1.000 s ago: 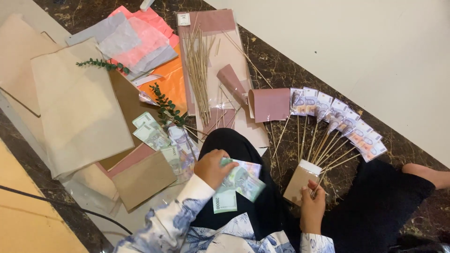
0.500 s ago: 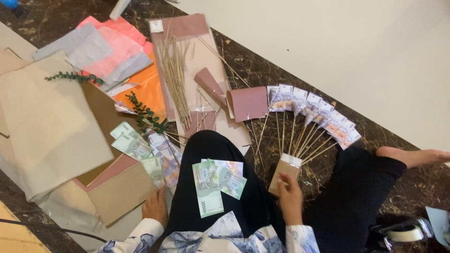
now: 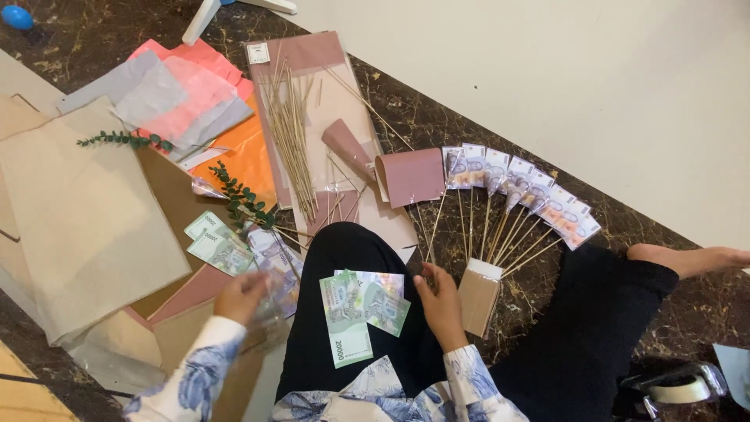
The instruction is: Assembling a money bouquet by folding banknotes and securing them to wooden skewers with tape.
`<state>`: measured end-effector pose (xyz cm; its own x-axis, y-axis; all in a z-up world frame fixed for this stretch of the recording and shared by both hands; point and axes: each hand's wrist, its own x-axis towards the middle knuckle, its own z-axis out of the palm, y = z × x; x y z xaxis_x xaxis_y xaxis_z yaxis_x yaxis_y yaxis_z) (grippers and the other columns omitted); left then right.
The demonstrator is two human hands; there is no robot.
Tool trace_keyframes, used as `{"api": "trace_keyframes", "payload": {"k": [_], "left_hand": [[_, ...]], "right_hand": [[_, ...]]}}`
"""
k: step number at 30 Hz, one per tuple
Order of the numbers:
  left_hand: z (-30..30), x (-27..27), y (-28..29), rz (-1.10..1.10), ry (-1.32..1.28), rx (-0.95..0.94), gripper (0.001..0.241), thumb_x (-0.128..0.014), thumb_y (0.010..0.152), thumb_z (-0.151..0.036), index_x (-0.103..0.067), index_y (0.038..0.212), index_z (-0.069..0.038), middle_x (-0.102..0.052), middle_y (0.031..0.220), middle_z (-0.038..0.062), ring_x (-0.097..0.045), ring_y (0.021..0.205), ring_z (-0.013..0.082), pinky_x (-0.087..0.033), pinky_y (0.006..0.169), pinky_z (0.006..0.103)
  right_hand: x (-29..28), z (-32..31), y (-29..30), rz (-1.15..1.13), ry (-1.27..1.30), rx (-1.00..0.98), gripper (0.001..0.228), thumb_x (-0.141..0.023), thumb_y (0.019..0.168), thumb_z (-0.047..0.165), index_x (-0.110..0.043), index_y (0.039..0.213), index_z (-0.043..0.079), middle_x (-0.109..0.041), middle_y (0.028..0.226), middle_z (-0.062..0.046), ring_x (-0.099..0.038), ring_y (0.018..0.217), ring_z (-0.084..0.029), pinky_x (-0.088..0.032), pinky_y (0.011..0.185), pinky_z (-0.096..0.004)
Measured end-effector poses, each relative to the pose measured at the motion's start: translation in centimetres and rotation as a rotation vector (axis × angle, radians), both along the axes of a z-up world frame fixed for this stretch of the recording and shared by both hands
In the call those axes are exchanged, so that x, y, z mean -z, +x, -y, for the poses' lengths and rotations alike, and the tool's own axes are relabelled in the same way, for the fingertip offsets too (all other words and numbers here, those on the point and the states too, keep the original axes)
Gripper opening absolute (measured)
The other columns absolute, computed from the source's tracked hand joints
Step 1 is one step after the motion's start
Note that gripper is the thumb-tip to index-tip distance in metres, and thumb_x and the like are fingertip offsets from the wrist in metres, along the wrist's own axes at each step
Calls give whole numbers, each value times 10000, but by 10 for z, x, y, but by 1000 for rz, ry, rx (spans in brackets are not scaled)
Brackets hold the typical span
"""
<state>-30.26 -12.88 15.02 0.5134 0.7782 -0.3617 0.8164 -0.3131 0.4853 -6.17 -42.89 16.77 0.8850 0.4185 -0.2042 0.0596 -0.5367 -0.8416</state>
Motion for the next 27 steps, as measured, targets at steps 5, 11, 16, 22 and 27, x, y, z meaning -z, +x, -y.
{"api": "trace_keyframes", "payload": {"k": [5, 11, 16, 22, 27], "left_hand": [[42, -130, 60, 988, -740, -346, 305, -628, 970, -124, -694, 1238, 6, -772, 1181, 191, -750, 832, 286, -577, 607, 298], [139, -123, 142, 1005, -902, -20, 384, -648, 935, -264, -742, 1194, 3, -808, 1097, 224, -794, 779, 288, -604, 585, 312], [198, -144, 167, 858, -1098, 78, 511, -576, 946, -378, -734, 1240, 10, -804, 1138, 178, -784, 829, 257, -616, 648, 313], [240, -109, 164, 822, -1322, 108, 456, -555, 972, -236, -667, 1333, 20, -750, 1232, 221, -744, 1093, 327, -630, 962, 490], [249, -100, 157, 805, -1233, 118, 409, -588, 966, -164, -687, 1323, 8, -774, 1213, 206, -754, 1120, 313, -638, 961, 438]], "right_hand": [[-71, 11, -16, -238, 192, 104, 375, -567, 991, 255, -668, 1343, 171, -703, 1355, 18, -662, 1167, -126, -523, 769, -281], [-117, 47, -47, -308, 676, 22, 672, -662, 857, 393, -552, 1440, 78, -694, 1359, -168, -638, 890, -200, -539, 901, -366], [-103, 83, -49, -57, 652, 181, 493, -789, 830, 30, -622, 1291, 80, -736, 1089, -118, -727, 991, -188, -593, 772, -286], [-91, 107, -42, -64, 596, 318, 381, -778, 848, 54, -695, 1219, 45, -725, 994, -81, -682, 866, -157, -606, 779, -294], [-85, 110, -42, 161, 522, 256, 238, -785, 863, 75, -711, 1089, 57, -688, 1078, -78, -694, 978, -170, -587, 818, -272]]}}
